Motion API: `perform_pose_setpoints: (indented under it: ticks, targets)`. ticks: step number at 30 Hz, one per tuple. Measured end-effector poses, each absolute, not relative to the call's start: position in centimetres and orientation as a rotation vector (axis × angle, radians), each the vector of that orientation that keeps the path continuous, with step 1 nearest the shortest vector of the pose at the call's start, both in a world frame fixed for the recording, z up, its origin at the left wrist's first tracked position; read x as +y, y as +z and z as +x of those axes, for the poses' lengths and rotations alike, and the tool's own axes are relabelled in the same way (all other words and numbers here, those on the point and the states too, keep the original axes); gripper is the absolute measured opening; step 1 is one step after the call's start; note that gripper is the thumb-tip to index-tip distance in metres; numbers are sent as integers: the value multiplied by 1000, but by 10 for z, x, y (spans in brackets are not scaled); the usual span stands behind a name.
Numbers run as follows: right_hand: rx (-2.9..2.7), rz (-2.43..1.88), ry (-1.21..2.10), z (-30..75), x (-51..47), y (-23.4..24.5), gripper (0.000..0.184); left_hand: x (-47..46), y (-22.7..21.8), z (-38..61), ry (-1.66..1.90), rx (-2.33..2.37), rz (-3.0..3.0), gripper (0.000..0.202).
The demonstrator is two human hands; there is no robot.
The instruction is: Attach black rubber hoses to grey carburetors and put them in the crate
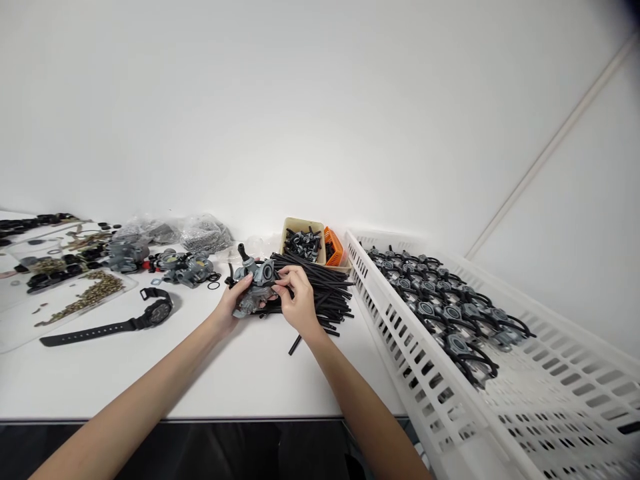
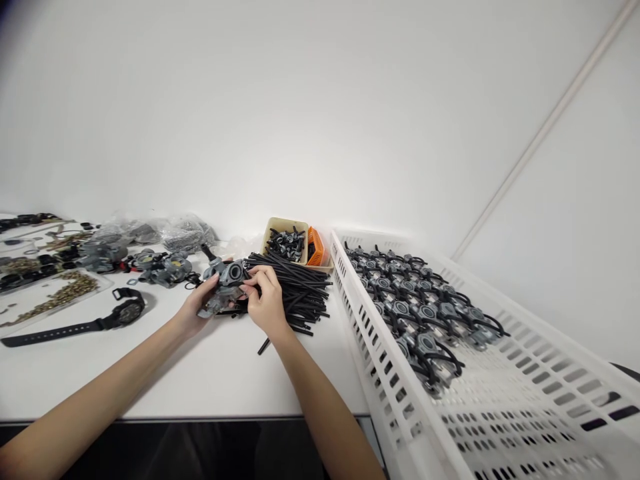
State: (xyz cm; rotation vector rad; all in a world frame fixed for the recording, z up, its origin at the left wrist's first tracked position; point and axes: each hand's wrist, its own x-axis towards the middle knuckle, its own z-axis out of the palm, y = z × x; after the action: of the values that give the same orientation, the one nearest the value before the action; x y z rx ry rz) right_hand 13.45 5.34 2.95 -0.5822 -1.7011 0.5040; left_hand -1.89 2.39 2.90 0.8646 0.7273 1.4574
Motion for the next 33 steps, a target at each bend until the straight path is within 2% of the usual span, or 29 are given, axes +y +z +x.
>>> perform_pose_setpoints:
  ticks: [3, 8, 13, 19, 27, 33]
  targets:
    - [-1614, -540, 621, 137, 52, 34, 5, 24, 30, -25, 1381, 688, 842, 59]
    - [-1355, -527, 899, 142, 57, 40, 18, 23, 30, -33, 1168, 609, 850, 69]
    - [-1407, -535, 1054, 146, 58, 42, 24, 18, 28, -30, 854, 532, 910, 74]
    - [-1417, -631, 1451, 150, 48, 47, 33, 14, 22, -28, 578, 483, 971, 74]
    - [-1387, -582, 1512, 147, 43, 52, 32, 13, 18, -32, 462, 468, 990, 69]
    - [-1432, -482, 1555, 147, 42, 54, 33, 13, 17, -32, 412, 433, 999, 74]
